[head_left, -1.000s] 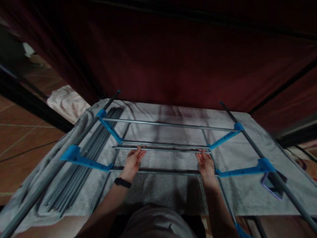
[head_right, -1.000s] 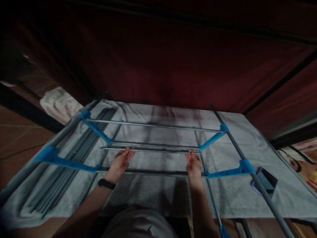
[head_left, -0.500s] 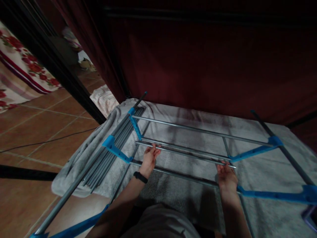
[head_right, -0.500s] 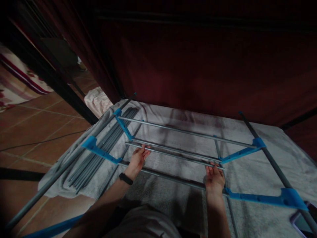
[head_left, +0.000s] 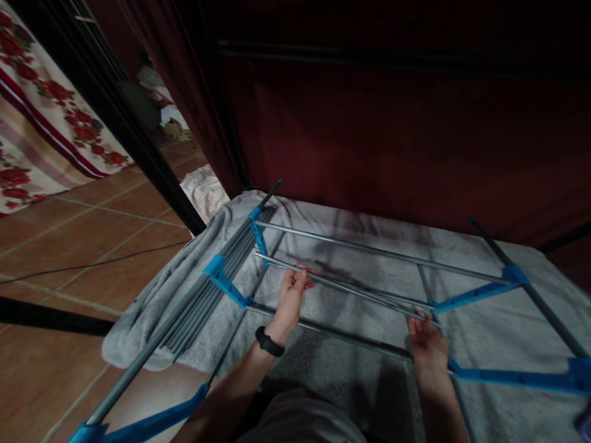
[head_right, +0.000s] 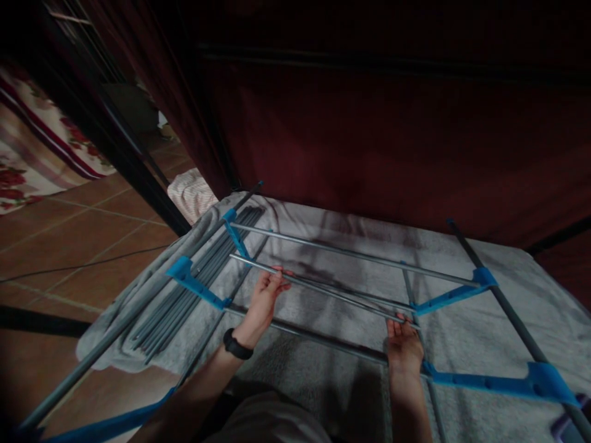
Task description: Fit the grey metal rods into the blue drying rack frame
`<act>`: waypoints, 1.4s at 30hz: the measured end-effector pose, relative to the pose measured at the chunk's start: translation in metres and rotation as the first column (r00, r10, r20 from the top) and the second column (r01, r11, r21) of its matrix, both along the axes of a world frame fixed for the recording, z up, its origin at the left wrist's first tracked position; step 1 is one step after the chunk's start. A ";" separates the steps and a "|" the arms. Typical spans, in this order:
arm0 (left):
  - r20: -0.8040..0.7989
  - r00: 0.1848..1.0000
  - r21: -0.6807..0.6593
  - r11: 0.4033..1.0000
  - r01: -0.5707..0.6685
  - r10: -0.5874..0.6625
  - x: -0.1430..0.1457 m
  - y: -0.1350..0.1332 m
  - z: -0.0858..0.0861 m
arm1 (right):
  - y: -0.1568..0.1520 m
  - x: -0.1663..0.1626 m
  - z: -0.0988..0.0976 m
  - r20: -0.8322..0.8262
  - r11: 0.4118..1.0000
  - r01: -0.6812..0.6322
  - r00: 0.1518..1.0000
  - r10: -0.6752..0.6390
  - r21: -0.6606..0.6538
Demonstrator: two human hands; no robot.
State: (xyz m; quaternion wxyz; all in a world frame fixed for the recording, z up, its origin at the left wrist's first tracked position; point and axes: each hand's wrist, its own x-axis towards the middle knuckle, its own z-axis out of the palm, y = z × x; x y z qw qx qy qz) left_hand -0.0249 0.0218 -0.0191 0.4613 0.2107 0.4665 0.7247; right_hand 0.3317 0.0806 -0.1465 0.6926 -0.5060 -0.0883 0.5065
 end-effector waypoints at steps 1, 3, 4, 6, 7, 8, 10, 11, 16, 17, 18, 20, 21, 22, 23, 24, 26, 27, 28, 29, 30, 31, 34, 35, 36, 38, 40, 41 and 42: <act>-0.020 1.000 0.016 1.000 0.011 -0.011 0.004 0.000 0.005 | 0.000 0.001 -0.001 0.010 1.000 -0.008 1.000 0.008 0.006; -0.065 0.998 0.047 0.998 0.029 -0.026 0.011 0.000 0.016 | 0.001 0.002 -0.004 0.021 1.000 -0.016 1.000 0.015 0.023; -0.090 0.995 0.061 0.997 0.036 -0.031 0.015 0.000 0.021 | 0.001 0.002 -0.005 0.021 1.000 -0.019 1.000 0.018 0.023; -0.144 0.988 0.085 0.994 0.063 -0.050 0.024 -0.001 0.031 | 0.002 0.000 -0.004 0.007 0.999 -0.050 0.999 0.050 0.009; -0.172 0.983 0.096 0.992 0.086 -0.069 0.028 -0.002 0.035 | 0.003 -0.002 -0.003 -0.006 0.997 -0.078 0.997 0.078 -0.002; -0.199 0.976 0.106 0.988 0.112 -0.089 0.033 -0.002 0.038 | 0.003 -0.004 -0.002 -0.021 0.994 -0.111 0.994 0.111 -0.008; -0.251 0.960 0.120 0.980 0.159 -0.125 0.043 -0.004 0.042 | 0.003 -0.010 0.003 -0.055 0.982 -0.189 0.981 0.188 -0.012; -0.275 0.952 0.125 0.977 0.174 -0.135 0.047 -0.005 0.043 | 0.003 -0.013 0.007 -0.067 0.971 -0.238 0.969 0.236 -0.018; -0.377 0.923 0.181 0.970 0.160 -0.082 0.060 -0.009 0.049 | -0.009 -0.028 0.023 0.031 0.820 -0.564 0.822 0.569 -0.097; -0.372 0.927 0.216 0.967 0.137 -0.048 0.060 -0.008 0.054 | -0.011 -0.030 0.025 0.067 0.796 -0.593 0.795 0.602 -0.117; -0.357 0.934 0.257 0.960 0.108 -0.010 0.058 -0.007 0.060 | -0.013 -0.032 0.026 0.094 0.785 -0.606 0.780 0.618 -0.128; -0.309 0.948 0.348 0.936 0.042 0.073 0.052 -0.003 0.078 | -0.014 -0.034 0.028 0.114 0.790 -0.600 0.782 0.613 -0.128; -0.289 0.951 0.391 0.920 0.016 0.106 0.048 0.000 0.088 | -0.014 -0.034 0.027 0.111 0.800 -0.589 0.793 0.600 -0.112; -0.275 0.952 0.428 0.904 -0.002 0.132 0.044 0.003 0.100 | -0.014 -0.033 0.026 0.105 0.810 -0.579 0.803 0.586 -0.090; -0.266 0.953 0.457 0.889 -0.006 0.144 0.041 0.006 0.111 | -0.013 -0.032 0.025 0.101 0.822 -0.565 0.816 0.569 -0.066; -0.266 0.953 0.478 0.878 -0.001 0.145 0.038 0.008 0.122 | -0.012 -0.031 0.024 0.098 0.836 -0.547 0.830 0.549 -0.042; -0.288 0.949 0.497 0.867 0.037 0.125 0.036 0.012 0.139 | -0.010 -0.028 0.021 0.089 0.858 -0.514 0.854 0.512 0.001; -0.307 0.945 0.501 0.863 0.058 0.115 0.037 0.015 0.144 | -0.009 -0.027 0.020 0.081 0.867 -0.498 0.865 0.496 0.009; -0.328 0.939 0.501 0.862 0.079 0.105 0.039 0.017 0.146 | -0.009 -0.026 0.019 0.073 0.874 -0.485 0.873 0.483 0.011; -0.351 0.932 0.497 0.862 0.102 0.092 0.043 0.019 0.144 | -0.008 -0.026 0.018 0.066 0.880 -0.474 0.879 0.473 0.011; -0.376 0.924 0.484 0.865 0.128 0.074 0.048 0.020 0.140 | -0.007 -0.025 0.018 0.059 0.885 -0.466 0.884 0.465 0.010; -0.407 0.912 0.463 0.872 0.158 0.050 0.054 0.022 0.132 | -0.007 -0.025 0.018 0.056 0.889 -0.457 0.888 0.456 0.006; -0.534 0.843 0.353 0.889 0.291 -0.064 0.073 0.019 0.097 | -0.007 -0.026 0.019 0.055 0.896 -0.444 0.895 0.443 -0.002; -0.583 0.804 0.303 0.889 0.344 -0.113 0.078 0.016 0.084 | -0.007 -0.026 0.020 0.056 0.899 -0.439 0.897 0.438 -0.002; -0.629 0.761 0.251 0.885 0.392 -0.159 0.083 0.012 0.072 | -0.007 -0.027 0.021 0.059 0.901 -0.434 0.899 0.433 0.001; -0.703 0.672 0.160 0.868 0.470 -0.234 0.089 0.003 0.055 | -0.008 -0.028 0.023 0.067 0.903 -0.429 0.902 0.427 0.013; -0.757 0.605 0.127 0.854 0.504 -0.245 0.090 -0.004 0.049 | -0.008 -0.030 0.024 0.075 0.904 -0.427 0.902 0.424 0.025; -0.786 0.575 0.132 0.847 0.515 -0.227 0.089 -0.006 0.050 | -0.009 -0.030 0.025 0.076 0.904 -0.427 0.902 0.424 0.030; -0.817 0.540 0.142 0.836 0.530 -0.204 0.086 -0.006 0.053 | -0.009 -0.030 0.026 0.075 0.904 -0.427 0.903 0.423 0.034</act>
